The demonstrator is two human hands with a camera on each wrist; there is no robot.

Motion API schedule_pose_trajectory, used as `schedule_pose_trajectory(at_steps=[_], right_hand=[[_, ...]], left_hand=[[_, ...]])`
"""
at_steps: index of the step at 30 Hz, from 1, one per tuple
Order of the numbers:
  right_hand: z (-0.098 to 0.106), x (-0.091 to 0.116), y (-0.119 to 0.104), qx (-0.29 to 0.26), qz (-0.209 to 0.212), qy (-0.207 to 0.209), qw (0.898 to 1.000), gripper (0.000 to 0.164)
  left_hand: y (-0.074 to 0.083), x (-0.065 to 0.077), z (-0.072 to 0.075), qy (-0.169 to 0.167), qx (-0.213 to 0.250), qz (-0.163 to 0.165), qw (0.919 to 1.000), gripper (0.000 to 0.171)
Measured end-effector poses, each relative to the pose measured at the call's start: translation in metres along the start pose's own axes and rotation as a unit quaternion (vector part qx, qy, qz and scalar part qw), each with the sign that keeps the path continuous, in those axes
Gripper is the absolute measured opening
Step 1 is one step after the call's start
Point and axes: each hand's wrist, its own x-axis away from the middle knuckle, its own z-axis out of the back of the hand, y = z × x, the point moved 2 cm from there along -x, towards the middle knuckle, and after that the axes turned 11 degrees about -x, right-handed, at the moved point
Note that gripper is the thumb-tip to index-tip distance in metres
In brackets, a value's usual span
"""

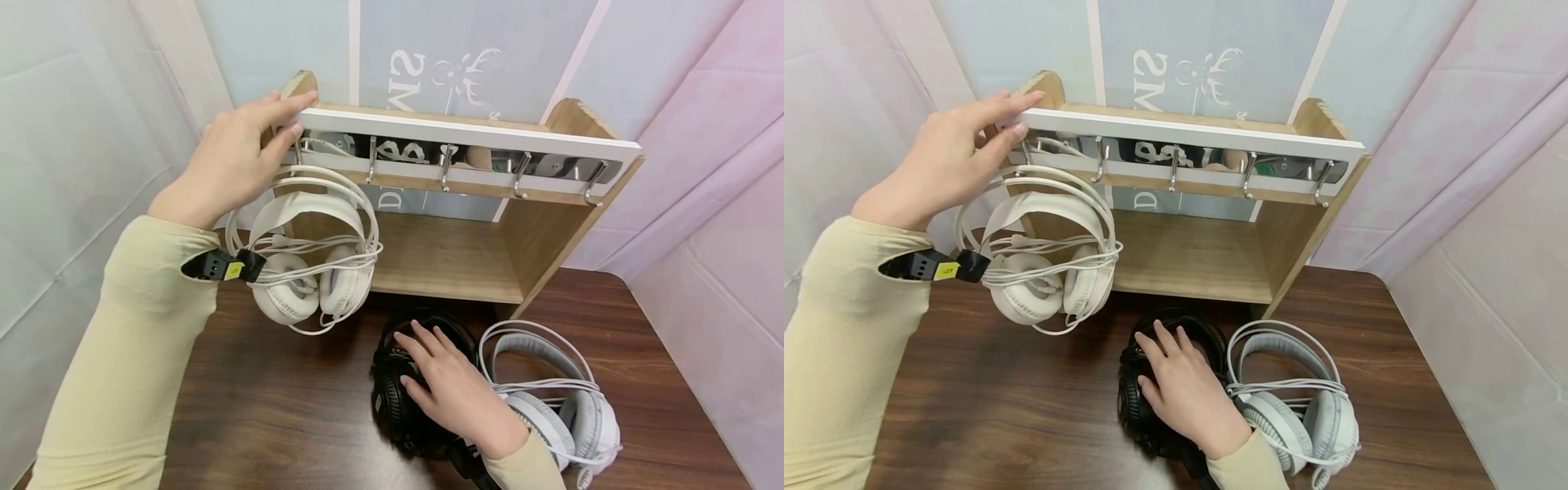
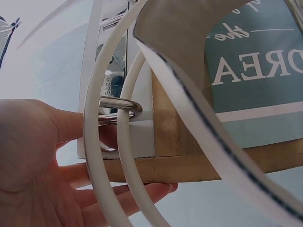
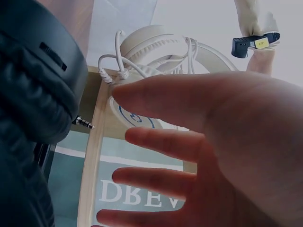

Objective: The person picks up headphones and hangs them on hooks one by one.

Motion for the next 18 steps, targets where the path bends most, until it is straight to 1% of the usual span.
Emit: schedule_pose_trajectory(at_steps=[4, 8, 12, 18], right_hand=[[0.001, 0.004, 0.002, -0.007, -0.025, -0.007, 1.0, 0.053], [0.001, 0.007, 0.004, -0.023, -0.058, -0.025, 0.998, 0.054], [0.001, 0.011, 0.006, -0.037, -0.084, -0.041, 0.995, 0.06], [0.003, 0.017, 0.011, -0.048, -0.111, -0.052, 0.991, 0.071]], left_hand=[[0.0, 0.0, 0.0, -0.001, 0.001, 0.002, 1.0, 0.044], [0.001, 0.0, 0.0, -0.001, 0.0, 0.003, 1.0, 0.044], [0.0, 0.0, -0.001, 0.002, 0.0, 0.002, 1.0, 0.044], [0.0, 0.0, -0.001, 0.008, 0.001, -0.001, 1.0, 0.044]])
